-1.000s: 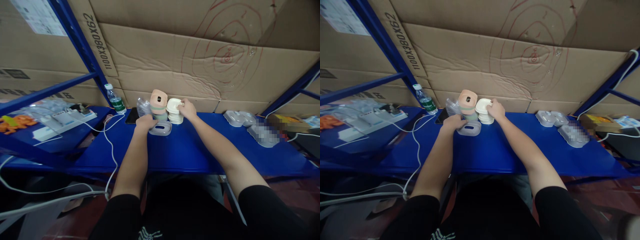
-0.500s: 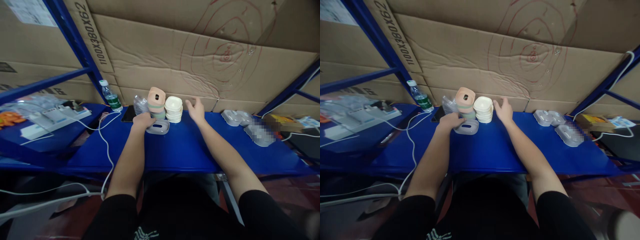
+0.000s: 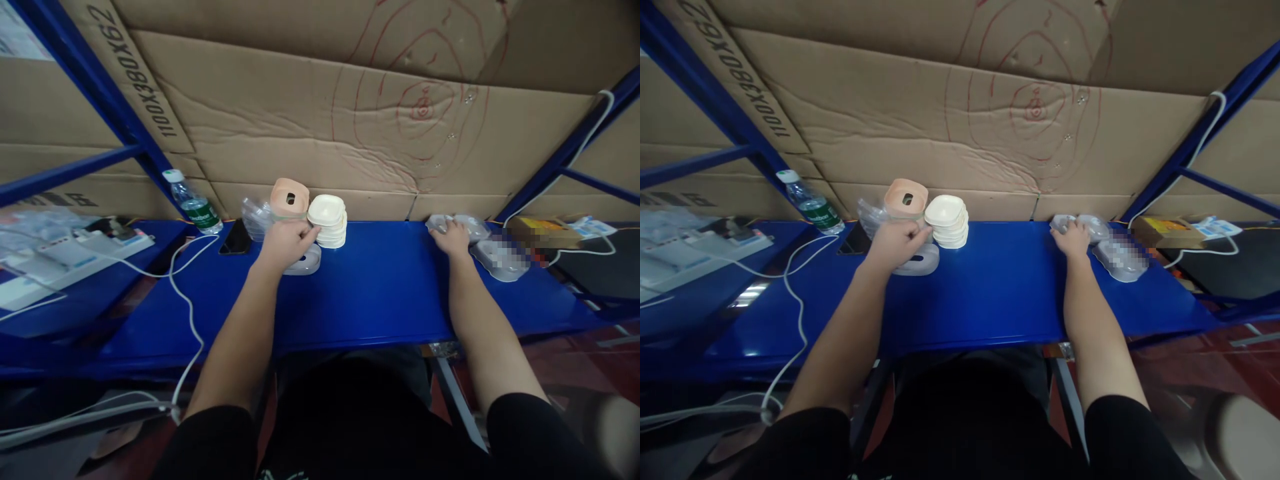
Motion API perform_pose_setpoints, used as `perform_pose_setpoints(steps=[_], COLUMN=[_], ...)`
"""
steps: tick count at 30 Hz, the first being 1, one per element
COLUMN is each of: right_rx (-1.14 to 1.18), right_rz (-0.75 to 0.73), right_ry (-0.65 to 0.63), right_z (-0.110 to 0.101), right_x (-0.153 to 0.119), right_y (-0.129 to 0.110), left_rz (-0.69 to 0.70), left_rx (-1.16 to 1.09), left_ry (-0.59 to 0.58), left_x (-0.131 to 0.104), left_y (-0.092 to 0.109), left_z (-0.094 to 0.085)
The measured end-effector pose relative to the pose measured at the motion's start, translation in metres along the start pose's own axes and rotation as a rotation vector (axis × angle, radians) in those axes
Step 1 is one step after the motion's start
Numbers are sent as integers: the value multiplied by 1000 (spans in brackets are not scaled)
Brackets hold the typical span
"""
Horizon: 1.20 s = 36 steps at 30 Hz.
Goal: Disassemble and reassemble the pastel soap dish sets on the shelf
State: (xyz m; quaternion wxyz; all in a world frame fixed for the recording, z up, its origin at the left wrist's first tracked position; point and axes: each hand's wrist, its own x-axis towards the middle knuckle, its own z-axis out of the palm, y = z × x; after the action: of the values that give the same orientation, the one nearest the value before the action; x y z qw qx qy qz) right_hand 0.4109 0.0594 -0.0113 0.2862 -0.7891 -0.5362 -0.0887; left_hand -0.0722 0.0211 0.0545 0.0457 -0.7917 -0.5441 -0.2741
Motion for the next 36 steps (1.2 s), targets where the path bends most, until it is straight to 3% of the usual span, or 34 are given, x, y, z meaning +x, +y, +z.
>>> perform_pose_setpoints(steps=[3,7,9,13,15,22,26,29,36], right_rx=[50,124,180,352,358,431,553,710,1154], right_rz=[29,-17,-47,-184,-309,-680,-772,-743,-326], right_ry=[3,17,-59,-409,-513,-695,-651,-563,-552], right_z=[0,-1,-1,-5,-7,-14,-23,-31,-38], right_x=[-3,-6,-7,-13,-20,-66,-76,-76,-80], right_y=[-11,-25,-27,-37,-51,-118,-131,-134,-141], left_rz=[162,295,329,365,393,433,454,463,511], left_rx=[-26,-56,-81,-178,-228,-292,-311,-300,-216], left_ry=[-14,-175,-221,-196,-167,-151,-153,-112,80], left_x=[-3,-10,-12,-14,-14,-14,-13,-11,-9], left_y=[22,49,55,55,52,47,44,44,48], left_z=[16,31,36,45,49,64,67,63,51])
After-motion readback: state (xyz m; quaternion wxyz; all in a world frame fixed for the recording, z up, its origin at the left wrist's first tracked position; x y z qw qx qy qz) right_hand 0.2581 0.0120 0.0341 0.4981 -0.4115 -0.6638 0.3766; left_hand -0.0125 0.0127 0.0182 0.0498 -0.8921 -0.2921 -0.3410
